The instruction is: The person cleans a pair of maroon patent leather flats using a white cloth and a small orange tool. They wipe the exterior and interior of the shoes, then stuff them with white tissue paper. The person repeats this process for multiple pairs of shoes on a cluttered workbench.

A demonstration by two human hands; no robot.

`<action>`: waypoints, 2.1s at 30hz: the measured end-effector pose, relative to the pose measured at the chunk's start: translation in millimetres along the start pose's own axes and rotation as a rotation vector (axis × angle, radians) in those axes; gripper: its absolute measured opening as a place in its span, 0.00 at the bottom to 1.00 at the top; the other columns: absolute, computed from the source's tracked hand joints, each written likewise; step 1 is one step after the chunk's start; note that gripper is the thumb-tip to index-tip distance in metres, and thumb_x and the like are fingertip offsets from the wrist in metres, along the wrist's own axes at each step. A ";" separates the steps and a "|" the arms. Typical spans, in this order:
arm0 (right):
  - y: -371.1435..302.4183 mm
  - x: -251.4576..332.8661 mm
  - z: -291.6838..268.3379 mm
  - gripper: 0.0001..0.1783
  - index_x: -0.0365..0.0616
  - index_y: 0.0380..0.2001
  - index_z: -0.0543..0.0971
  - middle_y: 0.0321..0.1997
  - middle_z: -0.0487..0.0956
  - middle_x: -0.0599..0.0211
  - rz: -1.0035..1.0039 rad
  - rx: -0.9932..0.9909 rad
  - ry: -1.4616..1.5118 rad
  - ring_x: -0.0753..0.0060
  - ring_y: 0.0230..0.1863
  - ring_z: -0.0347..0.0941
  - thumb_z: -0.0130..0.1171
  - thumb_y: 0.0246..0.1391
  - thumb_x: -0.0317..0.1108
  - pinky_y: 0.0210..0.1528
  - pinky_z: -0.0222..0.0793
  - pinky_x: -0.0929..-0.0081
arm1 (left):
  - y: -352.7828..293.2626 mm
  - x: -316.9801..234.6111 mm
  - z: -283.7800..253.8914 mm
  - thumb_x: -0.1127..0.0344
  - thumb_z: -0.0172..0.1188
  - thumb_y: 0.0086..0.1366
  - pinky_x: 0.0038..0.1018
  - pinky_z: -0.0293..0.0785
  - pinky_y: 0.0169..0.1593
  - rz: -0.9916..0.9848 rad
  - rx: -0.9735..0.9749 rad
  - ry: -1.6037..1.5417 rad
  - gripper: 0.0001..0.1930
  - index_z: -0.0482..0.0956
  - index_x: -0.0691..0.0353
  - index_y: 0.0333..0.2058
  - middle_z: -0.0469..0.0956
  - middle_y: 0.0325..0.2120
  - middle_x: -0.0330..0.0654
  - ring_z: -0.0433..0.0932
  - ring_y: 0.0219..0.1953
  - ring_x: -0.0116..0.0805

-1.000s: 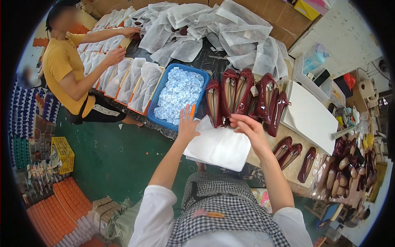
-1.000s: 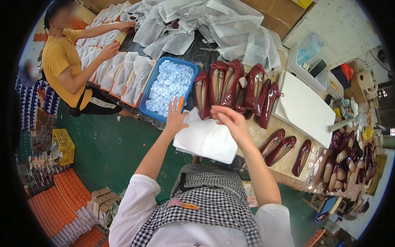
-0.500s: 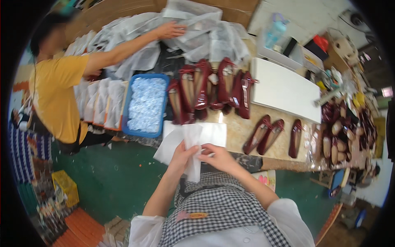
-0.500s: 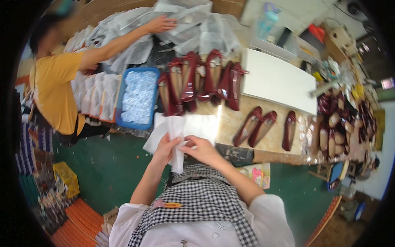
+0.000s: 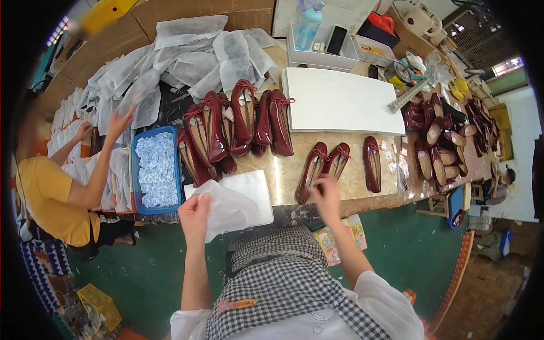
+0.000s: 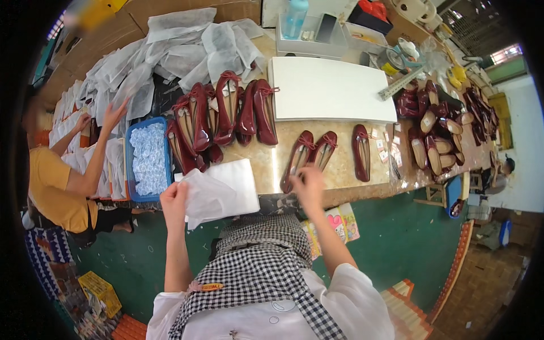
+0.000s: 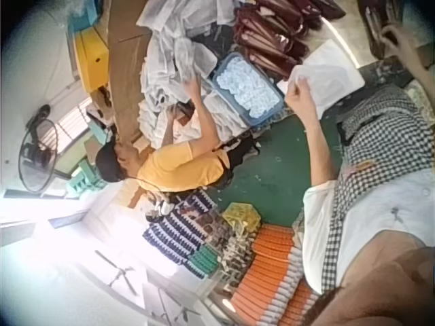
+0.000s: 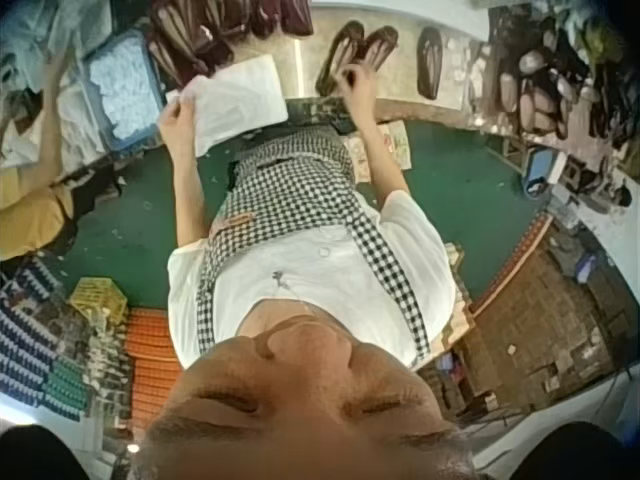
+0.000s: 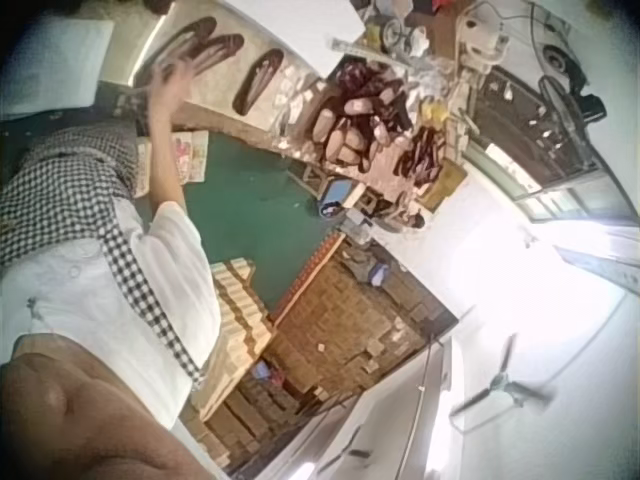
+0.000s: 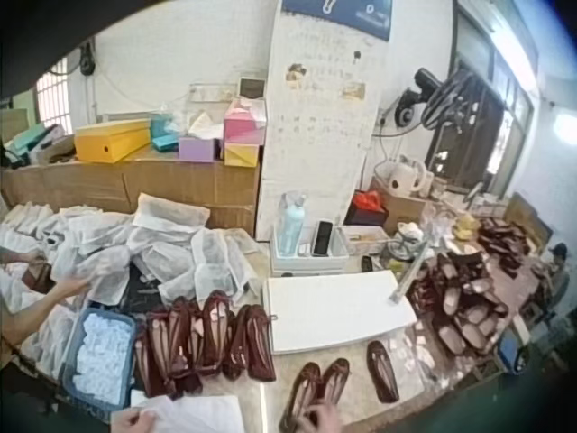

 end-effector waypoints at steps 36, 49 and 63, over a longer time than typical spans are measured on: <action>-56.5 -63.2 183.9 0.13 0.38 0.44 0.77 0.33 0.82 0.62 0.420 0.825 0.155 0.71 0.32 0.77 0.50 0.57 0.31 0.37 0.73 0.74 | 0.9 143.0 90.3 0.61 0.59 0.59 0.32 0.77 0.39 -0.024 0.178 0.290 0.17 0.80 0.63 0.44 0.82 0.32 0.53 0.82 0.34 0.45; -93.0 61.0 190.9 0.27 0.39 0.55 0.67 0.48 0.72 0.48 -0.104 0.775 0.204 0.49 0.52 0.69 0.56 0.50 0.30 0.56 0.65 0.65 | 33.0 192.9 135.9 0.52 0.60 0.55 0.36 0.72 0.35 -0.213 0.270 0.535 0.21 0.78 0.68 0.35 0.78 0.26 0.54 0.79 0.32 0.48; -42.3 73.5 140.7 0.17 0.39 0.50 0.75 0.43 0.80 0.62 0.184 0.826 0.456 0.73 0.45 0.75 0.54 0.59 0.32 0.48 0.71 0.74 | -9.0 49.7 -61.9 0.66 0.56 0.65 0.19 0.63 0.26 -0.132 -0.298 -0.111 0.11 0.80 0.69 0.31 0.74 0.21 0.29 0.66 0.23 0.16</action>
Point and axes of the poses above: each hand's wrist, its own y-axis towards the middle knuckle, its own z-axis out of the palm, x = y × z, the point moved 10 cm from there along y, towards the middle knuckle
